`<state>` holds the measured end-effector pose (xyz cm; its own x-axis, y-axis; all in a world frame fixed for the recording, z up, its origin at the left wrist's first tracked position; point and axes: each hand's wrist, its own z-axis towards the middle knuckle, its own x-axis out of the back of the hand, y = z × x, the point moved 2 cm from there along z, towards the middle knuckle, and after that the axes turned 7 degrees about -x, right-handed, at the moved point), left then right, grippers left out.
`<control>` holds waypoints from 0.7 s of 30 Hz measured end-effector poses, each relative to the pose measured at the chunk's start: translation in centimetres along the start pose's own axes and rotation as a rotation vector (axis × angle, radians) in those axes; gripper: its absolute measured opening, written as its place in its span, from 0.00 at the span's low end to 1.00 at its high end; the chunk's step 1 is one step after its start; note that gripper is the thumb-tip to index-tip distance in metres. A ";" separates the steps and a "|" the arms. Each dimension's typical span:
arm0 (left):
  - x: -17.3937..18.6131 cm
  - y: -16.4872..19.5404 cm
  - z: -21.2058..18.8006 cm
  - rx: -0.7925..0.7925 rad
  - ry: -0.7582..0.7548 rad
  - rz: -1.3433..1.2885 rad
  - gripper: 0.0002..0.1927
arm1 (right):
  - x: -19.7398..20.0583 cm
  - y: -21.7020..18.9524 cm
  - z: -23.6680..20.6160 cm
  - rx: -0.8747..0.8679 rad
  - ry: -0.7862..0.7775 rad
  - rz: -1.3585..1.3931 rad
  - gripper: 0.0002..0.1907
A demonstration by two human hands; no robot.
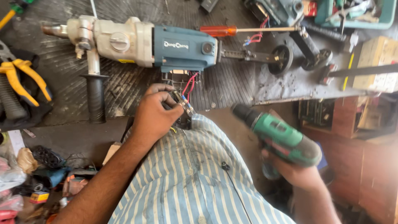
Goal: The person repairs a power drill at a cluttered workbench. They handle the drill's wiring, strip and reconnect wires using pliers and a wire cutter, reposition the drill, and finally pick up a cordless drill and work on the drill's switch housing.
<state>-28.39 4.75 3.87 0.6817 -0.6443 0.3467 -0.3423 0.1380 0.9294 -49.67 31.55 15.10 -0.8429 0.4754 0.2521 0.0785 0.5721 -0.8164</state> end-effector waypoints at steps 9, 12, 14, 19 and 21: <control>0.3 0.5 -0.2 -0.039 0.032 0.001 0.10 | 0.4 -7.7 3.1 0.515 -0.476 -0.475 0.26; 0.3 0.6 -0.1 0.017 0.024 -0.008 0.09 | -0.2 -8.6 4.1 0.449 -0.497 -0.465 0.28; 0.4 0.7 0.0 0.033 0.019 -0.021 0.09 | -0.3 -8.9 4.6 0.390 -0.497 -0.467 0.32; 0.4 1.1 0.3 0.027 0.018 0.005 0.09 | -0.4 -8.9 4.9 0.368 -0.536 -0.447 0.34; 0.3 1.1 0.3 0.052 0.007 0.003 0.09 | -0.3 -8.8 4.8 0.346 -0.558 -0.429 0.33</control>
<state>-28.74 4.47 4.96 0.6849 -0.6385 0.3510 -0.3779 0.1006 0.9204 -52.64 23.15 19.75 -0.9121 -0.1988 0.3586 -0.4076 0.3451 -0.8454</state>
